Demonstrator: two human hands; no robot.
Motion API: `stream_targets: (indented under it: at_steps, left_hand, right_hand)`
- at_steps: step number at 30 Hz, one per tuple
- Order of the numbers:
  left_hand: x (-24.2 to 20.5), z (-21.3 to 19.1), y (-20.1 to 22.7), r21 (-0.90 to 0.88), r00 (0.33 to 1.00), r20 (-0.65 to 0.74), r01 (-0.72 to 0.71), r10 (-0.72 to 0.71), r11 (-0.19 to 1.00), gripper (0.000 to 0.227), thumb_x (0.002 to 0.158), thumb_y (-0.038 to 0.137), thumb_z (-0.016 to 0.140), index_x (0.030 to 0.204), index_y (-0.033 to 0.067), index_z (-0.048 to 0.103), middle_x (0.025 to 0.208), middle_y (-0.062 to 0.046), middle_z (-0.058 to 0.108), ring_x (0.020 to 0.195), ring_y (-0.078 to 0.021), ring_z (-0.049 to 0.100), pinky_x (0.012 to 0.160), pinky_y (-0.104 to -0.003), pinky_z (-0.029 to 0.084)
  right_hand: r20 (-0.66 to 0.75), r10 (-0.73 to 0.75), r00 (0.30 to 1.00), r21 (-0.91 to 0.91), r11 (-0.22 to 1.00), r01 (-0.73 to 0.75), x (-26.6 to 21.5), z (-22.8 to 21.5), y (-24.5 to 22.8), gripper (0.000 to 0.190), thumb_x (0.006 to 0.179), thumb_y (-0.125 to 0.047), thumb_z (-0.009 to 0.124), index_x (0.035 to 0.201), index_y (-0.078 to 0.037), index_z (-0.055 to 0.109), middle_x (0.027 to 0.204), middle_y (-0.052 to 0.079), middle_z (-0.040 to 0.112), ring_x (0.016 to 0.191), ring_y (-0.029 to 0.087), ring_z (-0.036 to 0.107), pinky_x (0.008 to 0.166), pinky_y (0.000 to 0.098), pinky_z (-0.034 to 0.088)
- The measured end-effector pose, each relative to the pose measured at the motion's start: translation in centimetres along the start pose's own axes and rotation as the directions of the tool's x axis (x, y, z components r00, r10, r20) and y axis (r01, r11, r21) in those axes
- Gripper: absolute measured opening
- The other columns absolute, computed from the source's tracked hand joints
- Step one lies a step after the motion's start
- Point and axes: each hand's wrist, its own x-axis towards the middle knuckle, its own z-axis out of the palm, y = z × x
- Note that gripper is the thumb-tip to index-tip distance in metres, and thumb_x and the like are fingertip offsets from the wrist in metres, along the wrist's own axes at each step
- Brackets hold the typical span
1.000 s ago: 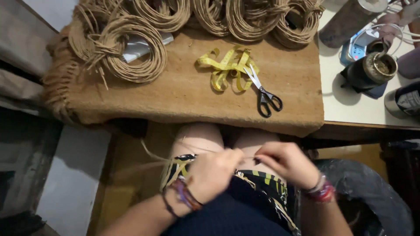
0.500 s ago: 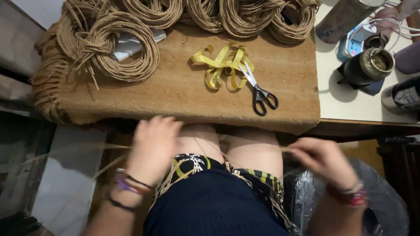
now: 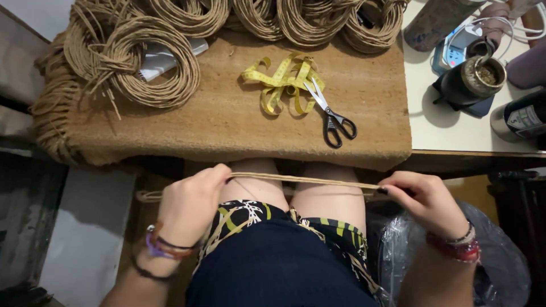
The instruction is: Measuring and tying lengths of rope using a measuring tape.
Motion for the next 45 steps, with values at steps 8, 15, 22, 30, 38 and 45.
stream_targets:
  at_steps: [8, 15, 22, 30, 38, 45]
  left_hand:
    - [0.9, 2.5, 5.9, -0.273, 0.945, 0.133, -0.254, 0.298, 0.928, 0.066, 0.089, 0.027, 0.067, 0.148, 0.0087, 0.046, 0.144, -0.018, 0.055, 0.135, -0.0366, 0.05, 0.111, -0.051, 0.038]
    - [0.8, 4.9, 9.1, -0.283, 0.971, 0.177, -0.107, 0.162, 0.953, 0.02, 0.105, 0.035, 0.048, 0.098, 0.0195, 0.058, 0.067, -0.008, 0.068, 0.055, -0.0381, 0.067, 0.043, -0.056, 0.048]
    - [0.7, 2.6, 7.3, -0.274, 0.998, 0.018, -0.059, 0.066, 0.96, 0.008, 0.1, 0.027, 0.056, 0.095, 0.0206, 0.057, 0.063, -0.005, 0.065, 0.058, -0.0344, 0.065, 0.044, -0.051, 0.042]
    - [0.0, 2.4, 7.2, -0.336, 0.982, 0.017, -0.172, 0.189, 0.926, 0.008, 0.1, 0.023, 0.056, 0.093, 0.019, 0.057, 0.072, -0.003, 0.066, 0.062, -0.0302, 0.066, 0.048, -0.047, 0.044]
    - [0.0, 2.6, 5.3, -0.308, 0.972, -0.022, -0.229, 0.233, 0.924, 0.007, 0.096, 0.017, 0.06, 0.09, 0.0177, 0.056, 0.068, -0.003, 0.065, 0.057, -0.029, 0.062, 0.049, -0.044, 0.041]
    - [0.7, 1.3, 4.5, -0.128, 0.955, -0.176, -0.262, 0.238, 0.957, 0.012, 0.09, 0.011, 0.061, 0.083, 0.0205, 0.061, 0.061, 0.001, 0.06, 0.054, -0.0222, 0.06, 0.042, -0.04, 0.042]
  right_hand:
    - [0.087, -0.209, 0.974, 0.062, 0.977, 0.205, 3.1, 6.0, -6.6, 0.011, 0.091, -0.019, 0.07, 0.091, -0.011, 0.078, 0.08, 0.008, 0.078, 0.074, 0.027, 0.074, 0.073, 0.0383, 0.056]
    - [-0.093, -0.232, 0.968, 0.2, 0.948, 0.246, 3.8, 7.2, -8.7, 0.026, 0.096, -0.026, 0.064, 0.114, -0.009, 0.069, 0.115, 0.006, 0.072, 0.109, 0.02, 0.068, 0.099, 0.0335, 0.051]
    - [-0.367, 0.071, 0.927, 0.377, 0.923, 0.079, 2.8, 10.0, -7.1, 0.012, 0.097, -0.012, 0.065, 0.086, -0.006, 0.068, 0.077, 0.002, 0.066, 0.072, 0.012, 0.061, 0.069, 0.0255, 0.047]
    - [-0.114, 0.231, 0.966, 0.743, 0.665, -0.071, 4.2, 11.1, -9.9, 0.036, 0.096, -0.027, 0.062, 0.101, 0.004, 0.08, 0.084, 0.017, 0.081, 0.077, 0.019, 0.077, 0.079, 0.0276, 0.061]
    - [0.077, -0.121, 0.99, 0.76, 0.649, 0.02, 4.7, 10.2, -9.2, 0.034, 0.093, -0.007, 0.049, 0.118, 0.003, 0.069, 0.099, 0.009, 0.073, 0.099, 0.019, 0.069, 0.098, 0.0319, 0.051]
    - [-0.062, -0.033, 0.998, 0.784, 0.617, 0.069, 5.2, 11.3, -7.8, 0.028, 0.082, 0.008, 0.042, 0.1, 0.004, 0.064, 0.074, 0.006, 0.061, 0.066, 0.013, 0.058, 0.075, 0.0273, 0.05]
